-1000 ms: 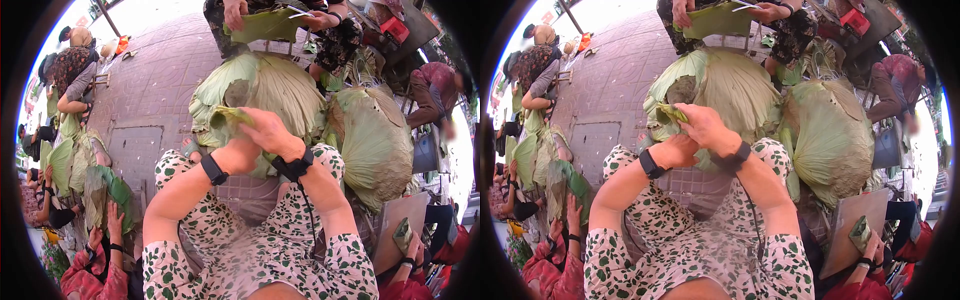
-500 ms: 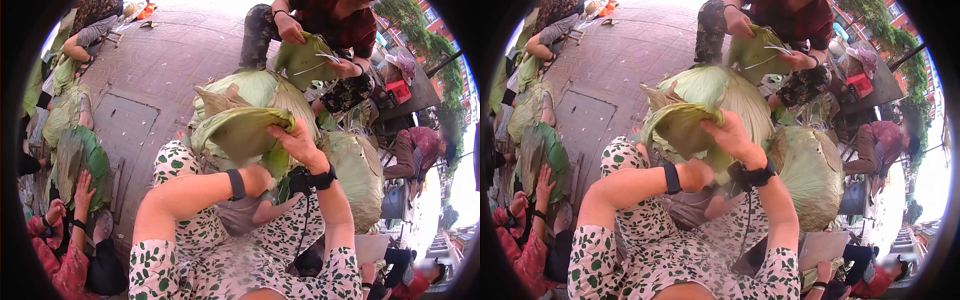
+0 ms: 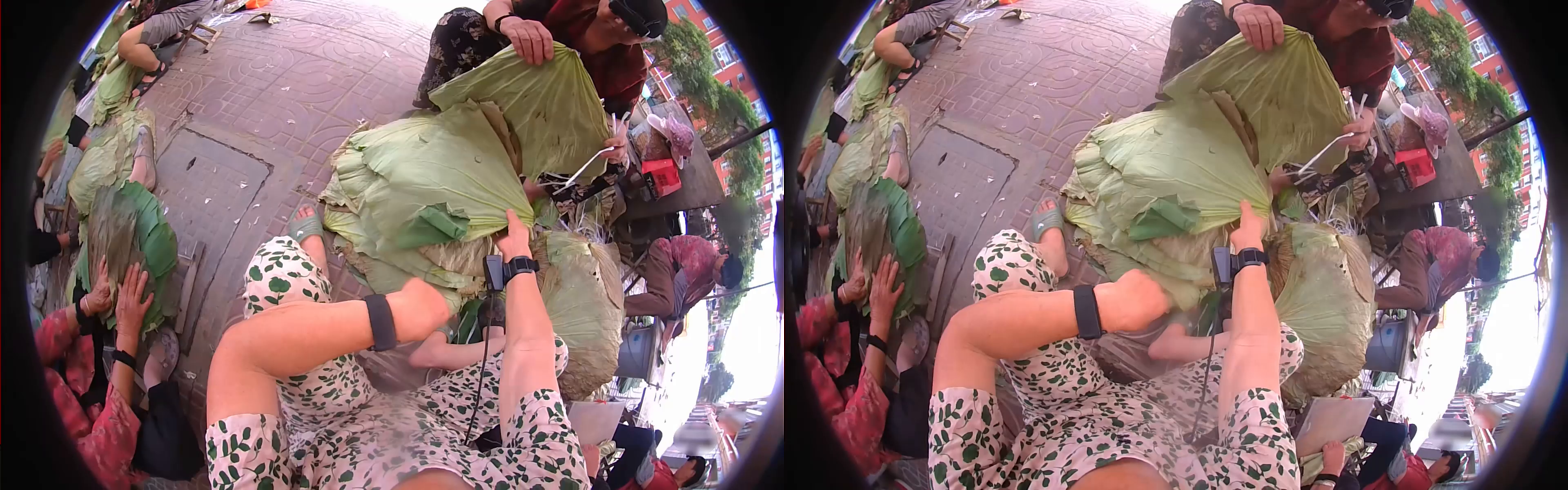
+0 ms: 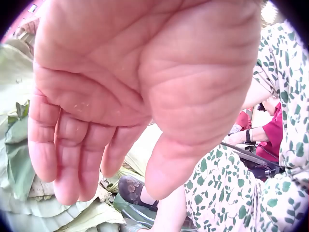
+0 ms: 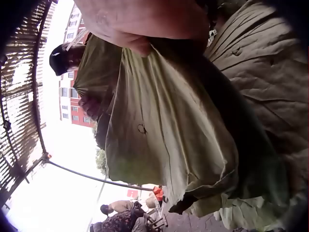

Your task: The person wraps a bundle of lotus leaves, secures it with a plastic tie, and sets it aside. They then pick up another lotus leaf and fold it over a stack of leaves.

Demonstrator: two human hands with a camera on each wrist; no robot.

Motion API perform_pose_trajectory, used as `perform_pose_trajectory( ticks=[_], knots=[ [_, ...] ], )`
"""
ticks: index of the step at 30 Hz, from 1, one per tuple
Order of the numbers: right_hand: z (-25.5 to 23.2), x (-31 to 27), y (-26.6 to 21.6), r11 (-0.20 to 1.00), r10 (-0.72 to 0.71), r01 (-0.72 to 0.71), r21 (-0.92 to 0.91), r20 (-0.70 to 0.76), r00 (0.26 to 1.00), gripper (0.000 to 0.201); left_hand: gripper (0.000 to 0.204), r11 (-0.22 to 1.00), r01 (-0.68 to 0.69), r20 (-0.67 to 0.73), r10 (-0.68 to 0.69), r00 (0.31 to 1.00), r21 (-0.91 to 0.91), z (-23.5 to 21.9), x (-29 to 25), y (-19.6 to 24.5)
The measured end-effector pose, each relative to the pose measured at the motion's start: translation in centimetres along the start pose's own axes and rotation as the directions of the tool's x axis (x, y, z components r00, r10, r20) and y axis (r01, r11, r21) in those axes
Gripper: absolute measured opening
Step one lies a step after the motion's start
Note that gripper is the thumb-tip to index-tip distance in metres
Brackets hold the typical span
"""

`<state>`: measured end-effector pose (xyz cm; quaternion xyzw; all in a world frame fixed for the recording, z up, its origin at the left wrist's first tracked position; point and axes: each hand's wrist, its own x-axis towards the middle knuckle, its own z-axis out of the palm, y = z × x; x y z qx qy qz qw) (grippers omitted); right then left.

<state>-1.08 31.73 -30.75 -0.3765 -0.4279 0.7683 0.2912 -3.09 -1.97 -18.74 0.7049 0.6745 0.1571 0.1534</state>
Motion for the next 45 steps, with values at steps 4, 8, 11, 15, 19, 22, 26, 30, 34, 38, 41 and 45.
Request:
perform_pose_trajectory(
  ticks=[4, 8, 11, 15, 19, 22, 26, 30, 34, 38, 41, 45],
  knots=[
    [-3.1, -2.8, 2.1, 0.952, 0.262, -0.273, -0.137, -0.095, 0.96, 0.029, 0.011, 0.999, 0.006, 0.115, -0.01, 0.993, 0.037, -3.0, -0.6, 0.6],
    [-2.8, -4.7, 1.7, 0.954, 0.222, -0.222, -0.201, -0.024, 0.975, 0.016, 0.012, 1.0, 0.016, -0.095, -0.013, 0.995, 0.022, -2.7, -0.9, 1.5],
    [-2.3, -5.9, 2.1, 0.921, 0.212, -0.183, -0.345, 0.047, 0.976, 0.027, 0.012, 1.0, 0.021, 0.084, -0.021, 0.996, -0.001, -1.2, 0.4, 0.5],
    [-1.8, -7.6, 2.9, 0.916, 0.238, -0.212, -0.339, 0.034, 0.971, 0.014, 0.012, 0.996, -0.048, 0.175, 0.033, 0.984, 0.081, -0.5, 1.3, 0.4],
    [-1.2, -8.8, 2.5, 0.929, 0.271, -0.243, -0.277, 0.064, 0.961, 0.012, 0.012, 0.995, -0.075, 0.177, 0.062, 0.982, 0.069, -0.1, 1.3, 0.8],
    [-0.7, -8.3, 2.0, 0.936, 0.233, -0.201, -0.289, 0.081, 0.969, 0.012, 0.012, 0.995, -0.089, 0.175, 0.078, 0.982, 0.055, 0.0, 1.1, 0.8],
    [-4.2, -2.2, 2.7, 0.807, -0.024, 0.205, -0.554, 0.316, 0.948, 0.01, 0.012, 0.996, -0.071, 0.169, 0.06, 0.984, 0.061, 0.4, 0.9, 0.4],
    [0.3, -4.7, -2.0, 0.909, 0.082, -0.032, -0.416, 0.104, 0.991, 0.006, 0.012, 0.998, -0.037, 0.192, 0.028, 0.981, 0.045, 0.3, 0.8, 0.2],
    [-1.0, -5.7, -4.1, 0.699, 0.149, -0.069, -0.712, 0.05, 0.988, 0.025, 0.012, 0.997, -0.024, 0.196, 0.011, 0.981, 0.067, 0.0, 1.0, 0.3],
    [-3.1, -8.3, -7.3, 0.347, 0.279, -0.084, -0.934, 0.018, 0.96, 0.043, 0.012, 0.996, -0.039, 0.226, 0.021, 0.974, 0.076, -0.8, 1.5, 0.6],
    [-4.3, -11.5, -10.4, 0.264, 0.251, 0.017, -0.965, 0.085, 0.964, 0.045, 0.012, 0.991, -0.092, 0.144, 0.077, 0.986, 0.097, -0.8, 1.4, 0.4],
    [-5.2, -18.6, -14.7, 0.178, 0.19, 0.108, -0.978, 0.142, 0.972, 0.042, 0.015, 0.993, -0.064, 0.203, 0.043, 0.978, 0.097, 0.0, 2.1, 0.0]
  ],
)
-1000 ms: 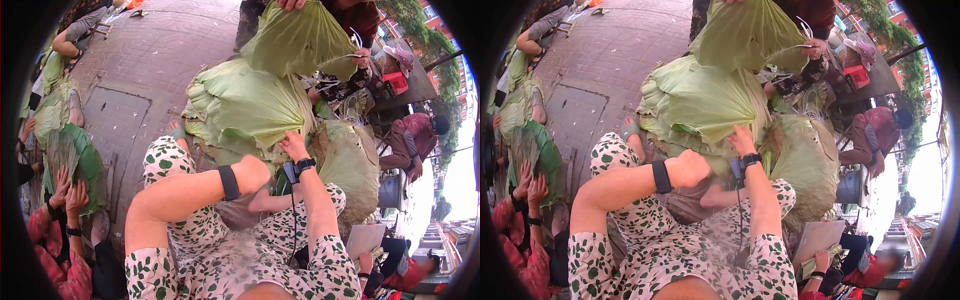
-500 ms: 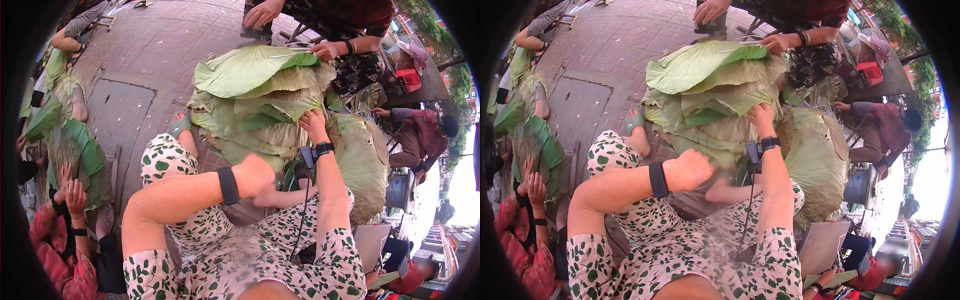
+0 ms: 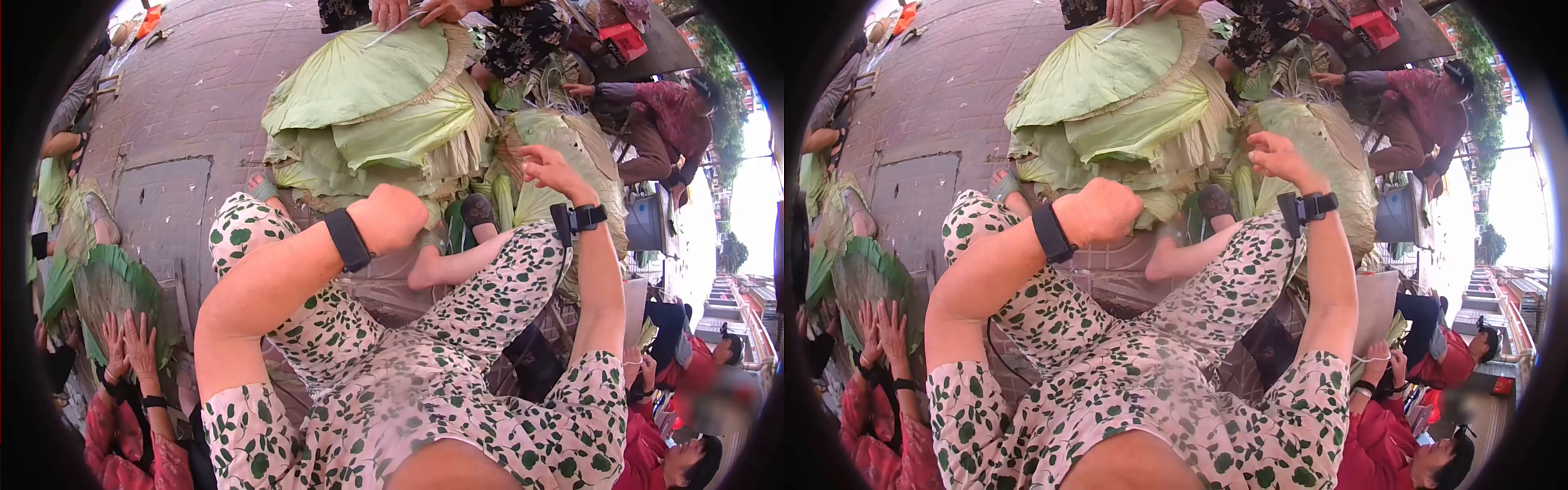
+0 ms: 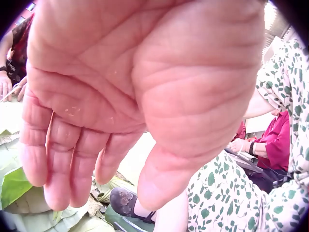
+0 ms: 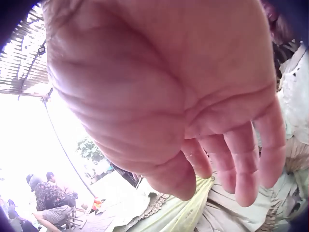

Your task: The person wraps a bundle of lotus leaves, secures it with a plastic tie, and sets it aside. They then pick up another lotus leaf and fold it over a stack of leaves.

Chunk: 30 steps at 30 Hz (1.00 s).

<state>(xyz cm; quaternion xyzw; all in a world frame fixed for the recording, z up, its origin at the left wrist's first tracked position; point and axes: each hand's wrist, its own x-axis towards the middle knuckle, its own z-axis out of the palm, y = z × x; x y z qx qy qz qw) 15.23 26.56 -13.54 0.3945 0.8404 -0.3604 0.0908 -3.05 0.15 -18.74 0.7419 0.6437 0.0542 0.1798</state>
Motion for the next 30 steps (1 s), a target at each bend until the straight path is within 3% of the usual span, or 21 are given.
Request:
perform_pose_trajectory(
  ticks=[2, 4, 7, 8, 10, 13, 17, 20, 22, 23, 24, 25, 26, 28, 29, 30],
  knots=[
    [-0.3, -3.1, 1.3, 0.998, -0.038, 0.038, -0.046, -0.003, 0.999, 0.041, 0.016, 1.0, -0.005, 0.045, 0.004, 0.999, 0.023, 0.3, 0.4, -0.2],
    [0.2, -6.7, 3.1, 0.946, -0.142, 0.145, -0.29, 0.032, 0.989, 0.038, 0.017, 0.999, 0.005, 0.076, -0.009, 0.997, 0.05, 0.5, 1.0, -0.6],
    [5.3, -11.3, 6.7, 0.918, -0.392, 0.345, -0.196, -0.321, 0.862, 0.036, 0.022, 0.995, 0.09, 0.138, -0.095, 0.986, 0.046, 1.0, 1.6, -1.2],
    [6.8, -12.6, 5.4, 0.923, -0.384, 0.329, -0.198, -0.44, 0.812, 0.04, 0.022, 0.995, 0.085, 0.144, -0.092, 0.985, 0.05, 1.0, 1.7, -1.4],
    [9.7, -14.0, 5.0, 0.866, -0.48, 0.243, -0.438, -0.586, 0.653, 0.043, 0.024, 0.993, 0.099, 0.128, -0.106, 0.986, 0.06, 1.2, 1.9, -1.8],
    [12.0, -15.5, 4.8, 0.865, -0.46, 0.127, -0.486, -0.663, 0.591, 0.047, 0.026, 0.994, 0.084, 0.126, -0.092, 0.988, 0.064, 1.9, 2.4, -2.2],
    [13.5, -17.9, 3.9, 0.851, -0.459, 0.118, -0.512, -0.614, 0.642, 0.053, 0.027, 0.992, 0.097, 0.163, -0.109, 0.981, 0.078, 2.2, 2.8, -1.7],
    [14.3, -20.2, 2.3, 0.879, -0.388, 0.132, -0.459, -0.527, 0.756, 0.051, 0.027, 0.994, 0.091, 0.151, -0.1, 0.983, 0.066, 2.5, 2.8, -1.6],
    [13.6, -21.7, 0.7, 0.861, -0.417, 0.156, -0.485, -0.493, 0.763, 0.044, 0.027, 0.994, 0.08, 0.143, -0.091, 0.986, 0.078, 2.6, 2.7, -1.6],
    [13.1, -22.2, 0.4, 0.927, -0.374, 0.341, -0.156, -0.317, 0.872, 0.04, 0.026, 0.994, 0.063, 0.137, -0.076, 0.988, 0.094, 2.7, 2.6, -1.6],
    [12.6, -22.9, -0.1, 0.889, -0.388, 0.403, 0.218, -0.11, 0.915, 0.037, 0.026, 0.994, 0.063, 0.141, -0.076, 0.987, 0.095, 2.8, 2.6, -1.7],
    [12.4, -23.8, -1.5, 0.809, -0.477, 0.414, 0.417, 0.055, 0.877, 0.033, 0.023, 0.993, 0.068, 0.117, -0.079, 0.99, 0.092, 3.0, 2.6, -1.7],
    [12.6, -24.4, -3.0, 0.708, -0.58, 0.372, 0.6, 0.194, 0.791, 0.03, 0.02, 0.993, 0.076, 0.09, -0.084, 0.992, 0.089, 3.1, 2.6, -1.8],
    [13.9, -24.1, -4.5, 0.526, -0.807, 0.323, 0.787, 0.341, 0.483, 0.028, 0.02, 0.993, 0.081, 0.09, -0.089, 0.992, 0.087, 3.3, 2.6, -1.9],
    [14.4, -23.9, -5.1, 0.523, -0.809, 0.322, 0.789, 0.34, 0.48, 0.028, 0.019, 0.993, 0.085, 0.086, -0.093, 0.992, 0.087, 3.3, 2.6, -2.1],
    [14.9, -23.6, -5.5, 0.491, -0.85, 0.3, 0.818, 0.375, 0.371, 0.028, 0.019, 0.992, 0.089, 0.089, -0.097, 0.991, 0.087, 3.4, 2.6, -2.3]
  ],
)
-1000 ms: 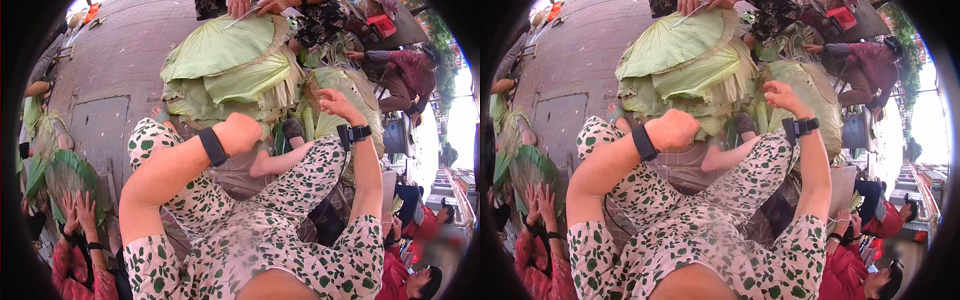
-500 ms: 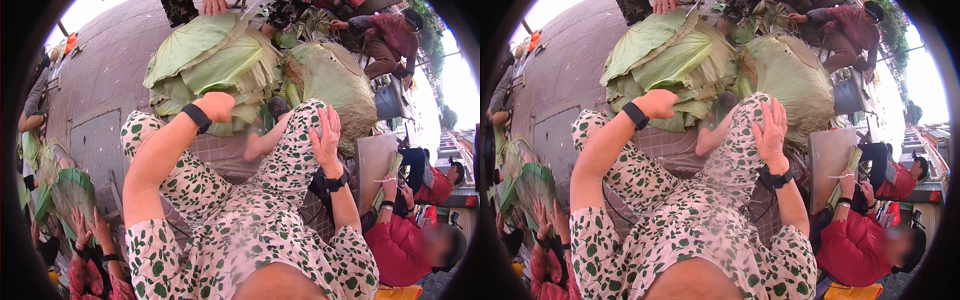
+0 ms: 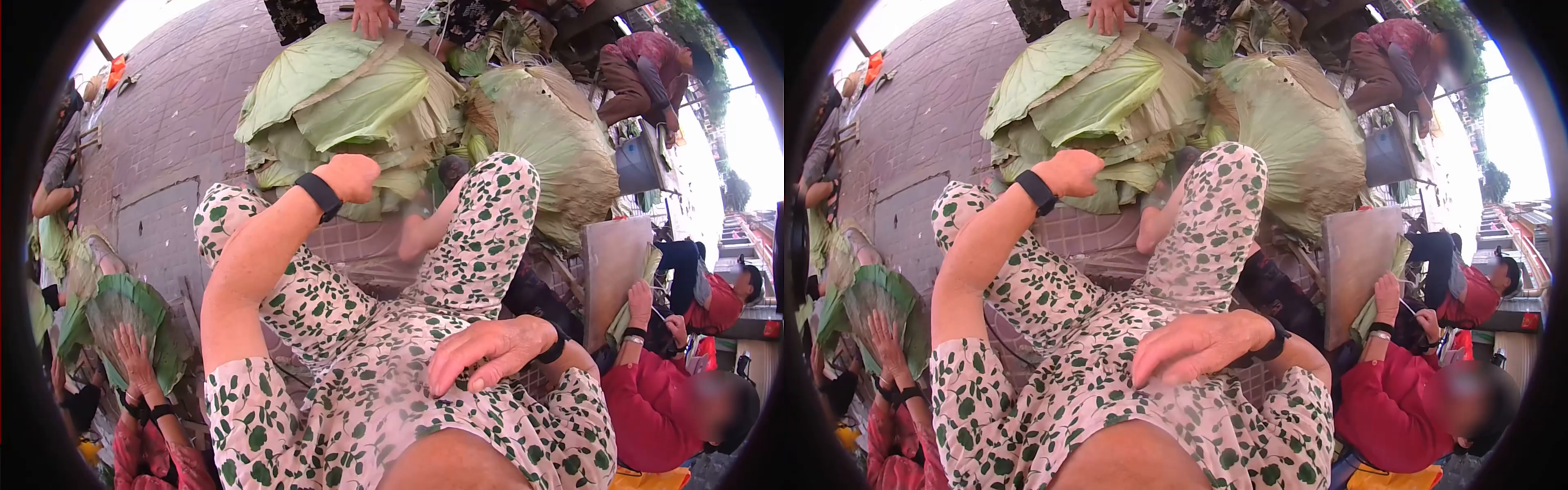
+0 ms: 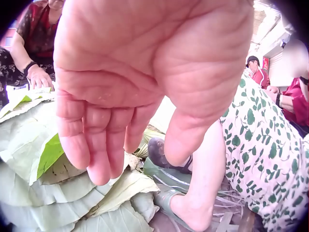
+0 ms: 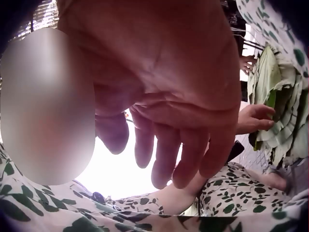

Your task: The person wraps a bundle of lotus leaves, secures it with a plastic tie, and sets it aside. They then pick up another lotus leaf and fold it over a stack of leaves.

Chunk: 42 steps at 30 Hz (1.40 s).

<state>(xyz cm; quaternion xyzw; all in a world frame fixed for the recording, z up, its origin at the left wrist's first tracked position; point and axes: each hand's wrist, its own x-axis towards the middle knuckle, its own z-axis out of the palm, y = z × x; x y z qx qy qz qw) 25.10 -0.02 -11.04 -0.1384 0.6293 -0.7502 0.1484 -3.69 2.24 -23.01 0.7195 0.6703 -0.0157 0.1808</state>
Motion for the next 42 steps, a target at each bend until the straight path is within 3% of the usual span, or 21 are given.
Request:
perform_pose_trajectory(
  ticks=[1, 5, 7, 10, 11, 13, 18, 20, 25, 27, 28, 32, 34, 38, 39, 40, 42],
  knots=[
    [0.0, 0.3, 0.1, 0.999, -0.028, 0.023, 0.041, 0.12, 0.992, 0.027, 0.019, 1.0, -0.021, -0.02, 0.021, 1.0, 0.006, 0.0, 0.0, 0.0],
    [-0.3, -0.1, 0.7, 0.998, -0.032, 0.024, 0.058, 0.136, 0.99, 0.027, 0.024, 0.999, -0.043, -0.003, 0.043, 0.999, 0.012, 0.2, 0.2, 0.1],
    [-0.3, -0.6, 0.6, 0.986, 0.108, -0.127, 0.105, 0.165, 0.98, 0.028, 0.021, 0.999, -0.038, -0.02, 0.039, 0.999, 0.002, 0.1, 0.2, 0.3],
    [-0.3, -1.0, 0.4, 0.967, 0.197, -0.22, 0.127, 0.173, 0.965, 0.032, 0.018, 0.999, -0.032, -0.025, 0.032, 0.999, -0.003, -0.5, 0.3, 0.8],
    [-0.2, -0.6, 0.4, 0.967, 0.196, -0.22, 0.13, 0.174, 0.965, 0.032, 0.019, 1.0, -0.03, -0.012, 0.03, 0.999, 0.005, -0.6, 0.3, 0.9],
    [0.3, 0.6, 0.6, 0.999, -0.037, 0.038, -0.037, 0.032, 0.999, 0.035, 0.019, 1.0, -0.021, -0.002, 0.021, 1.0, -0.007, -0.5, 0.5, 0.9],
    [-0.1, 0.8, 0.8, 1.0, -0.001, 0.005, -0.027, 0.145, 0.989, 0.04, 0.023, 0.999, -0.036, 0.01, 0.036, 0.999, -0.02, -0.4, 0.5, 0.5],
    [-0.1, 0.3, 0.3, 0.988, 0.15, -0.154, 0.006, 0.194, 0.969, 0.039, 0.024, 0.999, -0.027, 0.011, 0.027, 1.0, -0.032, -0.3, 0.6, 0.6],
    [-0.1, 0.7, 0.0, 0.985, 0.164, -0.152, -0.076, 0.191, 0.968, 0.039, 0.024, 0.999, -0.011, 0.037, 0.013, 0.999, -0.037, -0.7, 0.5, 0.7],
    [0.4, 1.3, 0.7, 0.984, -0.129, 0.135, -0.113, 0.054, 0.99, 0.04, 0.024, 0.999, -0.012, 0.036, 0.013, 0.999, -0.034, -1.2, 0.1, 0.9],
    [0.5, 1.3, 0.8, 0.984, -0.133, 0.138, -0.113, 0.053, 0.99, 0.04, 0.024, 0.999, -0.018, 0.036, 0.019, 0.999, -0.032, -1.4, -0.1, 1.0],
    [-0.1, 0.5, 0.0, 1.0, -0.008, 0.007, 0.003, 0.136, 0.991, 0.037, 0.024, 0.999, -0.017, 0.025, 0.018, 1.0, -0.035, -1.2, 0.0, 1.0],
    [-0.2, 0.0, -0.6, 0.931, 0.306, -0.344, 0.122, 0.25, 0.918, 0.035, 0.025, 0.999, -0.014, 0.029, 0.015, 0.999, -0.038, -1.2, 0.0, 1.1],
    [-0.1, -0.1, -0.1, 0.935, 0.328, -0.343, 0.086, 0.154, 0.932, 0.036, 0.025, 0.999, -0.011, 0.036, 0.013, 0.999, -0.037, -1.3, -0.1, 1.0],
    [0.1, 0.5, 0.4, 0.99, 0.134, -0.137, 0.029, 0.075, 0.988, 0.035, 0.025, 0.999, -0.013, 0.037, 0.014, 0.999, -0.037, -1.3, -0.2, 1.1],
    [0.3, 1.0, 0.6, 0.996, -0.073, 0.073, -0.046, 0.007, 0.997, 0.035, 0.025, 0.999, -0.013, 0.042, 0.014, 0.999, -0.038, -1.2, -0.2, 1.1],
    [-0.2, 1.3, 0.4, 0.994, -0.074, 0.079, -0.073, 0.073, 0.995, 0.034, 0.025, 1.0, -0.012, 0.038, 0.013, 0.999, -0.026, -1.4, -0.1, 1.0]
  ],
)
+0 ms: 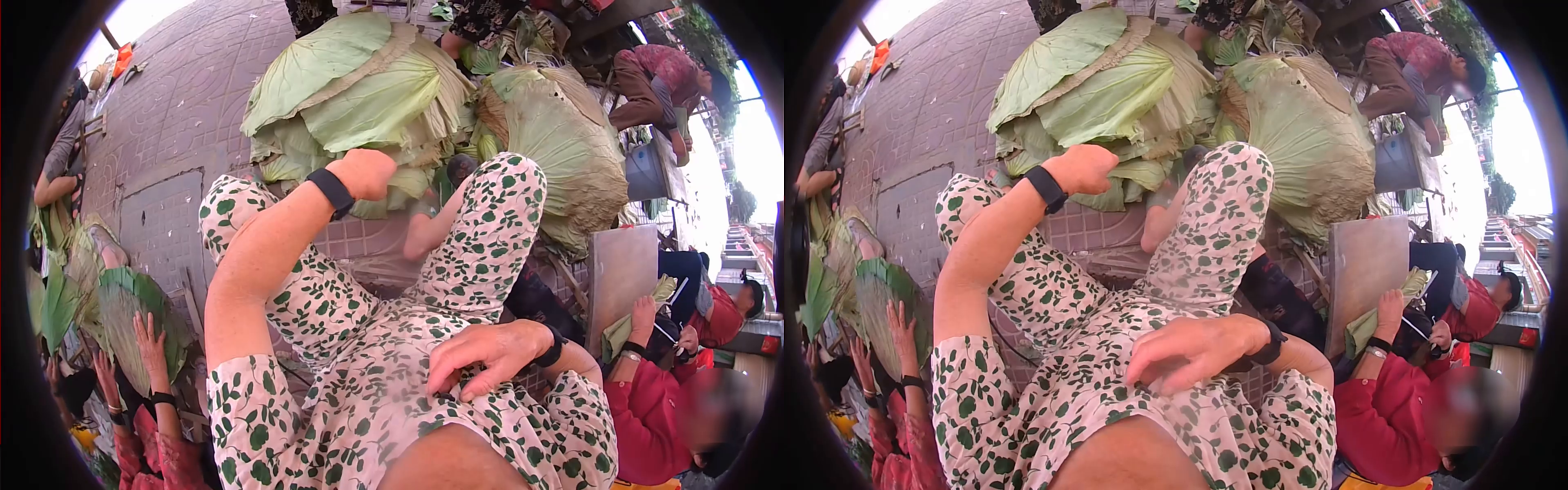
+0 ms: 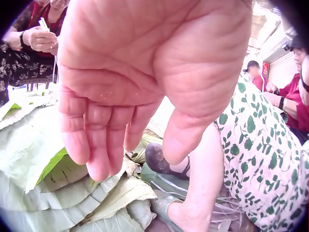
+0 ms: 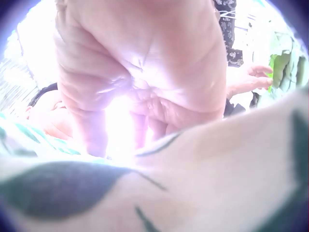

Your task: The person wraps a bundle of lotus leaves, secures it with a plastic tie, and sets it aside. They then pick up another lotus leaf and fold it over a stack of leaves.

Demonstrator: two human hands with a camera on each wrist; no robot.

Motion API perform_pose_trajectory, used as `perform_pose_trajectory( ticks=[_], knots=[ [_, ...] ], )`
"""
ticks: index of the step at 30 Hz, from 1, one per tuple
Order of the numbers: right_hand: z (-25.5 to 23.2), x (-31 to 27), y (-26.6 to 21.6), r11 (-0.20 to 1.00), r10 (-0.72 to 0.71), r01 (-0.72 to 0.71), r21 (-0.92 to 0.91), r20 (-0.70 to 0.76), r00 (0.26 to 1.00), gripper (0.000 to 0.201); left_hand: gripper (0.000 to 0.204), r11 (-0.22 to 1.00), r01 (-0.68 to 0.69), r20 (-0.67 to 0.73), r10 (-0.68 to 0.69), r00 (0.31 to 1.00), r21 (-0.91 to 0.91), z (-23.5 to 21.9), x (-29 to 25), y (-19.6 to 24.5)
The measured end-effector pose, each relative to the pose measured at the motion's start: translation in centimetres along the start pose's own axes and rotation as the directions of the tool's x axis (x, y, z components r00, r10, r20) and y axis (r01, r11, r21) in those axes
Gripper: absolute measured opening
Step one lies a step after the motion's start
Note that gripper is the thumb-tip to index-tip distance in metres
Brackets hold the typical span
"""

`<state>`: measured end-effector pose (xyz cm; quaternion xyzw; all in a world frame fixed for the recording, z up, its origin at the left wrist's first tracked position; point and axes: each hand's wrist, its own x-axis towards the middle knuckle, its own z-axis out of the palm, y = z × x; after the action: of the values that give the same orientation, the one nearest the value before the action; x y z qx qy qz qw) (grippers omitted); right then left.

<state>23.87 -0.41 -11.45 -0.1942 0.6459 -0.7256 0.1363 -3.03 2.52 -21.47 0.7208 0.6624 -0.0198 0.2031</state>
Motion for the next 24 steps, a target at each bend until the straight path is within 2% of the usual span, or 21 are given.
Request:
perform_pose_trajectory(
  ticks=[2, 4, 6, 7, 9, 10, 12, 14, 16, 17, 18, 20, 22, 24],
  knots=[
    [-0.1, -0.5, -0.2, 0.97, 0.149, -0.162, 0.18, 0.084, 0.985, 0.033, 0.025, 1.0, -0.001, 0.005, 0.001, 1.0, 0.0, 0.1, -0.1, 0.0],
    [-0.2, -0.7, -0.4, 0.963, 0.173, -0.191, 0.192, 0.105, 0.979, 0.032, 0.025, 1.0, -0.002, -0.002, 0.002, 1.0, 0.001, 0.2, -0.1, -0.1],
    [-0.4, -1.1, -0.3, 0.941, 0.262, -0.276, 0.196, 0.093, 0.96, 0.031, 0.025, 1.0, -0.015, -0.007, 0.015, 1.0, 0.009, 0.1, 0.0, -0.2],
    [-0.9, -1.4, -0.6, 0.889, 0.413, -0.415, 0.194, 0.05, 0.909, 0.03, 0.025, 1.0, -0.002, -0.011, 0.002, 1.0, 0.01, 0.3, 0.1, -0.3],
    [-1.4, -2.9, -0.7, 0.939, 0.34, -0.311, 0.146, -0.264, 0.902, 0.028, 0.026, 1.0, 0.013, -0.007, -0.013, 1.0, 0.016, 0.6, 0.2, -0.4],
    [-1.6, -3.8, -0.5, 0.965, 0.259, -0.247, 0.084, -0.431, 0.865, 0.028, 0.026, 1.0, -0.004, -0.004, 0.004, 1.0, 0.027, 0.5, 0.2, -0.4],
    [-2.1, -5.8, -0.4, 0.969, 0.223, -0.083, 0.232, -0.683, 0.696, 0.026, 0.027, 1.0, 0.001, 0.005, -0.001, 1.0, 0.024, 0.6, 0.2, -0.3],
    [-3.3, -7.7, 0.4, 0.987, 0.103, 0.051, 0.151, -0.848, 0.52, 0.024, 0.028, 0.999, -0.012, 0.023, 0.011, 1.0, 0.036, 0.7, 0.2, -0.2],
    [-4.2, -10.0, 2.2, 0.99, 0.108, 0.062, 0.13, -0.955, 0.277, 0.023, 0.027, 0.999, -0.023, 0.016, 0.022, 1.0, 0.031, 0.9, 0.3, -0.4],
    [-4.7, -11.3, 3.4, 0.987, 0.156, 0.004, 0.159, -0.972, 0.174, 0.023, 0.027, 0.999, -0.014, 0.022, 0.014, 1.0, 0.03, 0.7, 0.1, -0.3],
    [-5.1, -12.7, 5.2, 0.988, 0.15, 0.007, 0.153, -0.975, 0.162, 0.023, 0.027, 0.999, -0.026, 0.022, 0.026, 0.999, 0.036, 0.5, 0.2, -0.2],
    [-5.6, -15.4, 9.8, 0.914, 0.333, -0.215, 0.345, -0.939, -0.091, 0.025, 0.029, 0.999, -0.013, 0.026, 0.012, 1.0, 0.034, 0.5, 0.0, 0.0],
    [-4.7, -16.1, 13.8, 0.816, 0.423, -0.368, 0.446, -0.894, -0.145, 0.026, 0.03, 0.999, -0.026, 0.017, 0.026, 1.0, 0.018, 0.7, -0.1, -0.1],
    [-3.5, -18.2, 21.4, 0.756, 0.377, -0.588, 0.286, -0.925, 0.035, 0.028, 0.024, 1.0, 0.021, 0.046, -0.021, 0.999, 0.009, 0.3, -0.4, 0.3]
  ],
)
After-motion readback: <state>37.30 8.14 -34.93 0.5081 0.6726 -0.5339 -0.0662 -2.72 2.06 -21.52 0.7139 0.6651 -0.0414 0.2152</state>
